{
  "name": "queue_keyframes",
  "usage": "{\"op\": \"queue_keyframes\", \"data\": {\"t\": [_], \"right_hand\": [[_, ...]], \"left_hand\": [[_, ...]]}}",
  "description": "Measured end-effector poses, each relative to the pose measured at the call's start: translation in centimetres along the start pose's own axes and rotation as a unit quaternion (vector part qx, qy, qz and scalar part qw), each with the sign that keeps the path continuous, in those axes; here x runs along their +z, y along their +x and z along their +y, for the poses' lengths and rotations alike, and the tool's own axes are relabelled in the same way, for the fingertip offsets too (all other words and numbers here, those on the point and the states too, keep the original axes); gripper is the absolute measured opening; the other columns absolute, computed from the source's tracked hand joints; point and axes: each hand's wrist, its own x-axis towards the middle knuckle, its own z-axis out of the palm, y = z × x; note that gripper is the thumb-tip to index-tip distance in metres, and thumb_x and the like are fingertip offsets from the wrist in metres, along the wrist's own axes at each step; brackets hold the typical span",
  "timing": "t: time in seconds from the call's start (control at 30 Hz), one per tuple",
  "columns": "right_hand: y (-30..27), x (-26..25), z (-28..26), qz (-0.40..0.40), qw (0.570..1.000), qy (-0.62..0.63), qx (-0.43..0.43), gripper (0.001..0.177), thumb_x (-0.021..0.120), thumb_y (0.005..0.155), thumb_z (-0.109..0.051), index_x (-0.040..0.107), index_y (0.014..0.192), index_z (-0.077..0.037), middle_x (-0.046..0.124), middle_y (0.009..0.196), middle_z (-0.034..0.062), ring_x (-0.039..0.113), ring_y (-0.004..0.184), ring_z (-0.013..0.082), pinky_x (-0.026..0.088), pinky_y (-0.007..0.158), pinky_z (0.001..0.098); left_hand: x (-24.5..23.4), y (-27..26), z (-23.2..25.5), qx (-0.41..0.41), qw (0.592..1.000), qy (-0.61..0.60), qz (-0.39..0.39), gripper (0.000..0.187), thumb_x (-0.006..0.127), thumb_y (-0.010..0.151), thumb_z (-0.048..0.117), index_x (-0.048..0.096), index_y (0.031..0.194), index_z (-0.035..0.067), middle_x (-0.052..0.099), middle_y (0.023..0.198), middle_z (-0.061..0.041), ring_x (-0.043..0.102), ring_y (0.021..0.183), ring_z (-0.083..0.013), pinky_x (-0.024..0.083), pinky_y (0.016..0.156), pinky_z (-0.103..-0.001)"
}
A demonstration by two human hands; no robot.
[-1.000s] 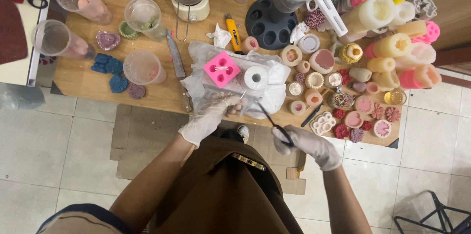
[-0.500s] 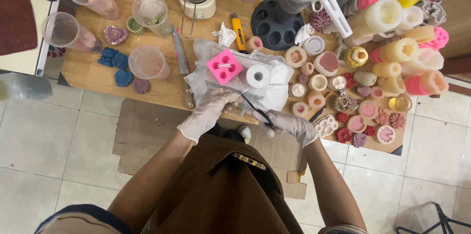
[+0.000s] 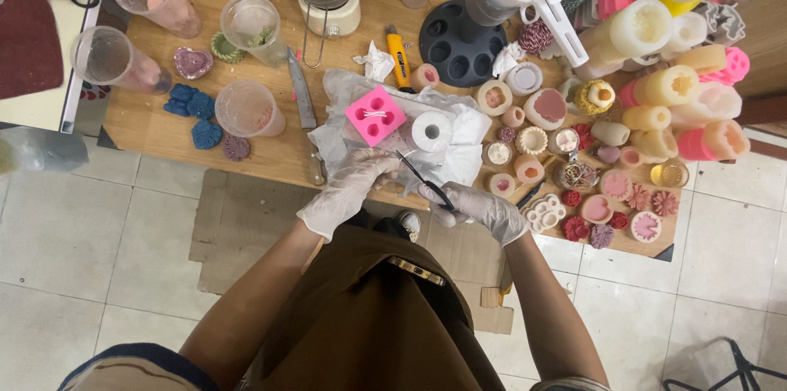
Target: The person pours melted wax from a small pot into molds and a measuring cup, then trims a wick with scissors and prepares a pink floral mold.
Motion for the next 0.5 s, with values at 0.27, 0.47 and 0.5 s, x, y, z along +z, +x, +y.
{"op": "queue_keyframes", "data": {"t": [0.27, 0.47, 0.5], "right_hand": [[-0.21, 0.35, 0.22, 0.013, 1.000, 0.015, -0.015, 0.074, 0.047, 0.090, -0.078, 0.049, 0.053, -0.014, 0.033, 0.051, -0.0038, 0.029, 0.046, 0.0104, 0.021, 0.044, 0.0309], [-0.35, 0.49, 0.49, 0.026, 0.999, 0.020, -0.011, 0.071, 0.044, 0.093, -0.074, 0.049, 0.054, -0.015, 0.035, 0.051, -0.0031, 0.029, 0.045, 0.0105, 0.021, 0.043, 0.0309], [-0.31, 0.55, 0.45, 0.020, 0.998, 0.053, -0.034, 0.070, 0.044, 0.094, -0.073, 0.049, 0.055, -0.015, 0.036, 0.052, -0.0037, 0.028, 0.045, 0.0101, 0.020, 0.043, 0.0309]], "left_hand": [[-0.04, 0.53, -0.32, -0.011, 1.000, -0.021, 0.020, 0.009, 0.073, 0.091, 0.014, 0.071, 0.095, 0.005, 0.070, 0.075, -0.001, 0.059, 0.062, -0.0059, 0.046, 0.056, -0.021], [0.33, 0.21, 0.05, -0.004, 1.000, 0.013, 0.003, 0.011, 0.072, 0.092, 0.016, 0.071, 0.095, 0.005, 0.067, 0.075, 0.001, 0.052, 0.060, -0.0045, 0.040, 0.053, -0.020], [0.34, 0.23, 0.07, -0.003, 1.000, 0.014, 0.010, 0.011, 0.073, 0.089, 0.015, 0.071, 0.095, 0.006, 0.068, 0.075, 0.001, 0.053, 0.060, -0.0046, 0.042, 0.053, -0.020]]}}
